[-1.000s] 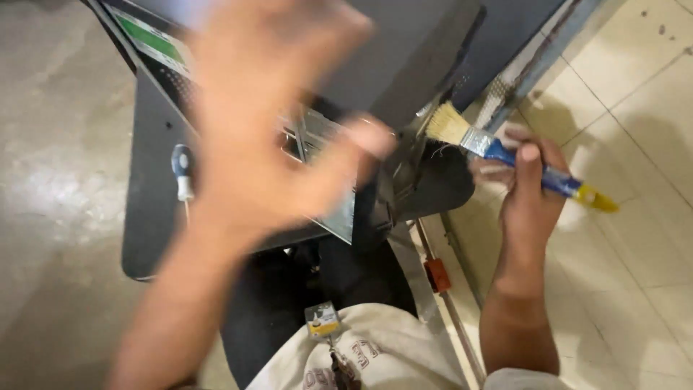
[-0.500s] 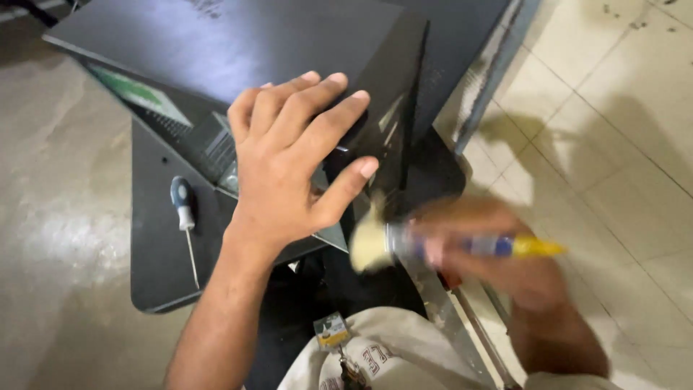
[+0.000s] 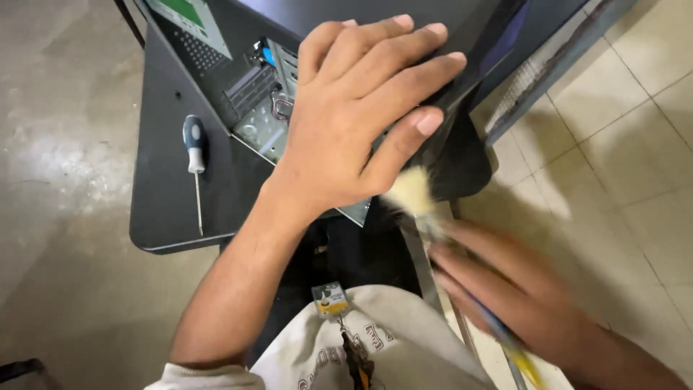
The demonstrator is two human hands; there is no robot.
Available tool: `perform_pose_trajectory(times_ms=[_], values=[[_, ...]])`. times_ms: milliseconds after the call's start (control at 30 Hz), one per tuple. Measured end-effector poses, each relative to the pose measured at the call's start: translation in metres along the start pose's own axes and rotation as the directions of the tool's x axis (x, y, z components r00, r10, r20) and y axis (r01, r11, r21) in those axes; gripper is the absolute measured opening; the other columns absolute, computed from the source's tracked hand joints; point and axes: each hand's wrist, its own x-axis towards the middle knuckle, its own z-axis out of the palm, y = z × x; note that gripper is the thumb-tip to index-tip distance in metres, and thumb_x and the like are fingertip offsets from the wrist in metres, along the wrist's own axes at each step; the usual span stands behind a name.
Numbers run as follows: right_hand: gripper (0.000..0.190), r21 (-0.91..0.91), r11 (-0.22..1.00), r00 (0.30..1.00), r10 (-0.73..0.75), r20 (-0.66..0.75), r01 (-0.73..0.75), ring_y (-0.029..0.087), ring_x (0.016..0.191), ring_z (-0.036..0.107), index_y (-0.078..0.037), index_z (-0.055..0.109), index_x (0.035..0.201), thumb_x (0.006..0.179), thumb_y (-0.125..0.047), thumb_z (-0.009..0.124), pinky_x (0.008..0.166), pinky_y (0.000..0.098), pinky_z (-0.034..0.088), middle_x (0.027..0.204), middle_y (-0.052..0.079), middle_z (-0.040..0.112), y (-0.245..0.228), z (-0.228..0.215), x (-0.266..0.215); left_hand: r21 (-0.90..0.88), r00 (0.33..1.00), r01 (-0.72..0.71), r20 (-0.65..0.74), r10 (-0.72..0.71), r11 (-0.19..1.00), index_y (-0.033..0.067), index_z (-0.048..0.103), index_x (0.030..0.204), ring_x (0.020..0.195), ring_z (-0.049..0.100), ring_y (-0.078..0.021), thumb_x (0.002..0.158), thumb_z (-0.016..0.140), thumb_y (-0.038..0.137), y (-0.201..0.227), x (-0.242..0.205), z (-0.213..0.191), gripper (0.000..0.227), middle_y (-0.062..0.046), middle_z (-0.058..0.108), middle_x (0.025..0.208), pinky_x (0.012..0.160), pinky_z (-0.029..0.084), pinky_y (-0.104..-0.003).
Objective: The person uses a brush to clean the interior components of an open desktop computer case, including the motherboard and power supply. They then rotate the case to clean the exterior vents and back panel, and finally return to cleaning the interior.
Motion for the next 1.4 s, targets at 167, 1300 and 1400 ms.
perform_pose_trajectory(times_ms=[167,1300,1400], values=[[0.029,0.108,0.994,0.999,-0.028,0.047,0.023,0.032,0.113,0.076,-0.002,0.07,0.128,0.101,-0.012,0.076,0.1,0.0425,0.062,0.132,0.019,0.071,0.014,0.03,-0.008,0.008,1.0,0.0,0.024,0.0,1.0,0.0113,0.075,0.14,0.138,0.069,-0.0346,0.118,0.043,0.036,-0.004,0.004,-0.002,0.046,-0.01,0.073,0.146,0.115,0.035,-0.05],[0.022,0.175,0.862,0.852,0.502,-0.151,-0.477,0.017,0.081,0.068,-0.014,0.079,0.124,0.101,-0.013,0.077,0.072,0.031,0.054,0.107,0.006,0.07,0.073,0.143,-0.101,0.006,0.999,-0.025,-0.033,0.026,1.0,0.0142,0.071,0.139,0.117,0.072,-0.0297,0.117,0.055,0.043,-0.007,-0.005,0.004,0.039,-0.004,0.079,0.133,0.105,0.036,-0.046],[0.022,0.329,0.62,0.674,0.735,0.074,-0.712,0.019,0.092,0.076,-0.008,0.083,0.117,0.1,-0.017,0.074,0.083,0.0306,0.061,0.108,0.008,0.08,0.071,0.122,-0.095,0.017,0.999,-0.006,-0.038,0.006,1.0,0.0159,0.074,0.139,0.113,0.071,-0.0292,0.116,0.06,0.043,-0.011,-0.008,0.008,0.038,-0.003,0.079,0.129,0.103,0.036,-0.045]])
